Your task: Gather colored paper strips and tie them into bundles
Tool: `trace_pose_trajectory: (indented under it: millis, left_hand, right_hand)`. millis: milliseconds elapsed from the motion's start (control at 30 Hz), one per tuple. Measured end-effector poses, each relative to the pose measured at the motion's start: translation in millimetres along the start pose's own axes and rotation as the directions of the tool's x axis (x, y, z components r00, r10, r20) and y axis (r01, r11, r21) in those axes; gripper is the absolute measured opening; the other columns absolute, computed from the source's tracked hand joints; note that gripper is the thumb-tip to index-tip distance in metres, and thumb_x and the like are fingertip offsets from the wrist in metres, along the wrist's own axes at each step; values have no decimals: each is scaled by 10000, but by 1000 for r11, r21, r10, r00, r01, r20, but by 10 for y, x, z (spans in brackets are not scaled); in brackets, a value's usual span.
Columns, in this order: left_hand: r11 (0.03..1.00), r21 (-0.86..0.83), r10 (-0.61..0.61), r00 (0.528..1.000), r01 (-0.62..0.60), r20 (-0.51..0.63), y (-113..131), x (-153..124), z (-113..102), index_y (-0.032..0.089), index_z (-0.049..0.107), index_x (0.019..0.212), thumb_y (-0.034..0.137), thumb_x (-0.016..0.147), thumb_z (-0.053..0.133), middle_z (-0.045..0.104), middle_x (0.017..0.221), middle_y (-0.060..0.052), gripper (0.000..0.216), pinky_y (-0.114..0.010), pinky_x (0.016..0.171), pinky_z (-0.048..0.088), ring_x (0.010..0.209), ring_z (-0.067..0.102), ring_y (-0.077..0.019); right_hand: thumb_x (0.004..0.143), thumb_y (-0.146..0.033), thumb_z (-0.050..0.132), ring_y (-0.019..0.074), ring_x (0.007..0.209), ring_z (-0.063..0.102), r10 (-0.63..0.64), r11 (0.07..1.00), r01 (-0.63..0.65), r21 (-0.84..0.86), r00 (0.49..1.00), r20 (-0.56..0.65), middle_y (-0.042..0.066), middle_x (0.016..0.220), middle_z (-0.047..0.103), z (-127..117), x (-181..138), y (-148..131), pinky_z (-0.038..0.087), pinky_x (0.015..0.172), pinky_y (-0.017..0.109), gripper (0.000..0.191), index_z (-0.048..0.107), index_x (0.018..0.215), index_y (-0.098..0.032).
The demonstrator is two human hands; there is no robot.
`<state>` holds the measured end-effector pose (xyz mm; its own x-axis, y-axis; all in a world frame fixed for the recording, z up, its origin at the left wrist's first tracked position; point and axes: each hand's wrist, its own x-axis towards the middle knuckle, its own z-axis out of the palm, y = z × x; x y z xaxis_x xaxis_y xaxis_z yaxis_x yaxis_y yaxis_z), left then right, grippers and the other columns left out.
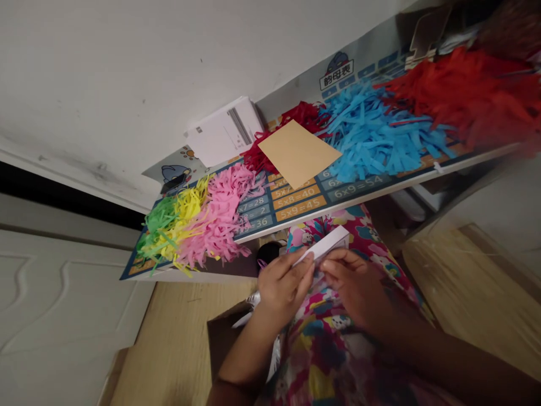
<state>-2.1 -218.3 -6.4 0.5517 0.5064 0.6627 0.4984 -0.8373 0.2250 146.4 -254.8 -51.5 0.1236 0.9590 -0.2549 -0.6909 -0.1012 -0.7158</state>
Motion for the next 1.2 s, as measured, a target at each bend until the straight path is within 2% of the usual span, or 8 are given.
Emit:
trace_pose_trajectory:
  millis: [200, 400, 600, 733, 867, 1200]
  left_hand:
    - [999, 36, 18, 999, -19, 28, 54, 12, 4, 147, 662, 1155, 74, 880, 668, 771, 1058, -133, 284, -298, 804, 629, 963, 752, -197]
    - [998, 61, 28, 999, -31, 45, 88, 14, 0, 133, 644, 1154, 53, 874, 649, 772, 1055, -144, 291, -292, 814, 626, 951, 753, -193]
    - [998, 54, -17, 999, 15, 32, 90, -17, 5, 153, 588, 1203, 102, 893, 621, 773, 1067, -122, 315, -282, 850, 619, 988, 751, -189]
    - [996, 80, 37, 997, -43, 74, 59, -36, -17, 157, 588, 1275, 93, 903, 600, 759, 1112, -121, 378, -289, 891, 603, 1039, 729, -187]
    - [994, 101, 30, 993, -42, 114, 53, -51, -40, 189, 606, 1301, 86, 910, 583, 732, 1172, -121, 405, -300, 914, 590, 1081, 703, -187]
    - [993, 118, -16, 993, 2, 117, 89, -52, -34, 163, 649, 1219, 82, 899, 577, 720, 1152, -138, 338, -311, 902, 600, 1056, 702, -199]
  right_hand:
    - [628, -398, 867, 100, 539, 473, 14, 999, -9, 51, 995, -96, -22, 597, 613, 51, -37, -4, 393, 551, 244, 263, 684, 653, -211]
    - [666, -411, 856, 112, 559, 478, 22, 998, -16, 62, 995, -95, -26, 584, 588, 51, -42, 10, 389, 566, 256, 265, 674, 657, -218]
    - [695, -437, 833, 120, 560, 473, 1, 1000, -2, -10, 993, -115, -20, 587, 583, 63, -39, 8, 395, 574, 269, 291, 655, 678, -207]
    - [698, -432, 824, 114, 546, 468, 0, 1000, -1, -7, 994, -110, -28, 576, 577, 75, -36, 11, 392, 568, 265, 294, 640, 673, -205]
    - [710, -436, 811, 119, 558, 480, -5, 1000, 2, -28, 994, -107, -18, 596, 588, 85, -36, 9, 403, 573, 268, 286, 646, 689, -203]
    - [674, -456, 833, 123, 569, 496, 6, 1000, -6, 3, 993, -116, -15, 599, 597, 94, -11, 5, 407, 583, 271, 307, 662, 696, -202]
